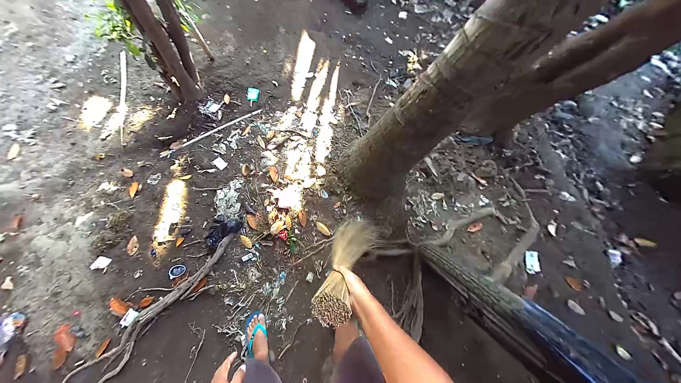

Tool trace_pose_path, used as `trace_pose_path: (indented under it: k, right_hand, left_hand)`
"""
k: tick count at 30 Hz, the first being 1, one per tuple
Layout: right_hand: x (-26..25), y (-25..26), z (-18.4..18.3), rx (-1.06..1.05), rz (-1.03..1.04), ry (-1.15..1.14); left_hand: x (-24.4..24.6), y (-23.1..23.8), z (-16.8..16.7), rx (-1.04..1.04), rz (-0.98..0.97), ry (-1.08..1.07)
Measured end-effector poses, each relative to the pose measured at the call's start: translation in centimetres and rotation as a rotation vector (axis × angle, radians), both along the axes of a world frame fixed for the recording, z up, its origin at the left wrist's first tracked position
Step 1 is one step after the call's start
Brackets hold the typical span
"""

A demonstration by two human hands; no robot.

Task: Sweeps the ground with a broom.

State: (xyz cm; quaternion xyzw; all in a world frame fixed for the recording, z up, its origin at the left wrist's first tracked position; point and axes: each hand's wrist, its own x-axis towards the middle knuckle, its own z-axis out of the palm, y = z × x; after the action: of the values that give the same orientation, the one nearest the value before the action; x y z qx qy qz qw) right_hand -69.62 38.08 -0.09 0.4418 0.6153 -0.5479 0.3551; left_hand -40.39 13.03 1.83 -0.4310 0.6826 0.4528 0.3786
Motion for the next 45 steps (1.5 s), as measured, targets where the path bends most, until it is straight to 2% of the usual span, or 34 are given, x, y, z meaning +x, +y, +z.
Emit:
trace_pose_path:
  k: [3,6,8,9,11,13,16,18,19,22,24,26,28,31,34,37,39,41,43,45]
  right_hand:
    - [-6.7,-1.4,-1.8,-0.115,0.462,0.057]
    - [-11.0,0.9,-4.2,0.019,0.925,0.176]
    - [-10.8,4.0,-2.6,0.049,1.188,0.166]
    - [-10.1,6.2,-0.9,-0.019,1.248,0.136]
    - [-8.3,10.8,2.8,-0.268,1.219,-0.014]
    - [-6.3,14.9,4.9,-0.458,1.181,-0.258]
    - [-4.1,19.2,3.5,-0.472,1.235,-0.507]
    - [-5.5,19.7,1.4,-0.354,1.258,-0.487]
    - [-7.1,19.5,0.1,-0.286,1.224,-0.398]
    - [-13.2,17.2,-2.8,-0.113,0.983,-0.093]
    - [-13.5,15.3,-2.7,-0.127,0.879,0.005]
    - [-11.4,14.8,-0.9,-0.169,0.898,0.049]
    - [-9.3,16.2,2.0,-0.288,0.949,-0.022]
    - [-6.7,18.3,5.1,-0.447,1.044,-0.341]
    - [-4.4,17.1,2.1,-0.454,1.213,-0.553]
    - [-6.9,12.9,-2.8,-0.305,1.281,-0.325]
    - [-11.6,9.6,-4.0,-0.186,1.101,-0.107]
    - [-14.0,6.3,-4.2,-0.149,0.843,0.047]
    - [-12.8,3.7,-3.8,-0.164,0.74,0.167]
    - [-10.3,2.5,-2.2,-0.239,0.785,0.249]
  left_hand:
    - [-4.8,5.3,-0.3,-0.02,0.205,0.119]
    - [-8.2,11.7,-0.1,-0.023,0.34,0.145]
    - [-8.7,15.5,0.4,-0.036,0.32,0.085]
    - [-8.8,17.5,0.9,-0.009,0.344,0.067]
    - [-8.8,20.3,1.8,0.032,0.401,0.076]
    - [-8.7,21.7,2.6,0.018,0.417,0.079]
    - [-9.5,22.3,3.7,-0.004,0.42,0.05]
    - [-10.5,21.8,4.3,-0.008,0.428,0.036]
    - [-10.8,21.5,4.4,-0.007,0.436,0.038]
    - [-10.8,21.4,3.5,-0.005,0.46,0.05]
    - [-9.9,22.4,3.0,-0.002,0.479,0.034]
    - [-9.6,23.2,2.9,0.008,0.509,0.014]
    - [-9.6,24.0,3.3,0.03,0.554,0.005]
    - [-9.8,24.3,3.5,0.039,0.593,0.022]
    - [-10.6,23.5,3.4,0.007,0.604,0.053]
    - [-11.0,22.6,3.2,0.016,0.629,0.1]
    - [-11.4,21.9,2.8,0.048,0.651,0.128]
    - [-11.5,21.1,2.3,0.09,0.677,0.148]
    - [-12.4,20.5,2.0,0.142,0.744,0.157]
    - [-14.6,19.7,2.0,0.195,0.841,0.192]
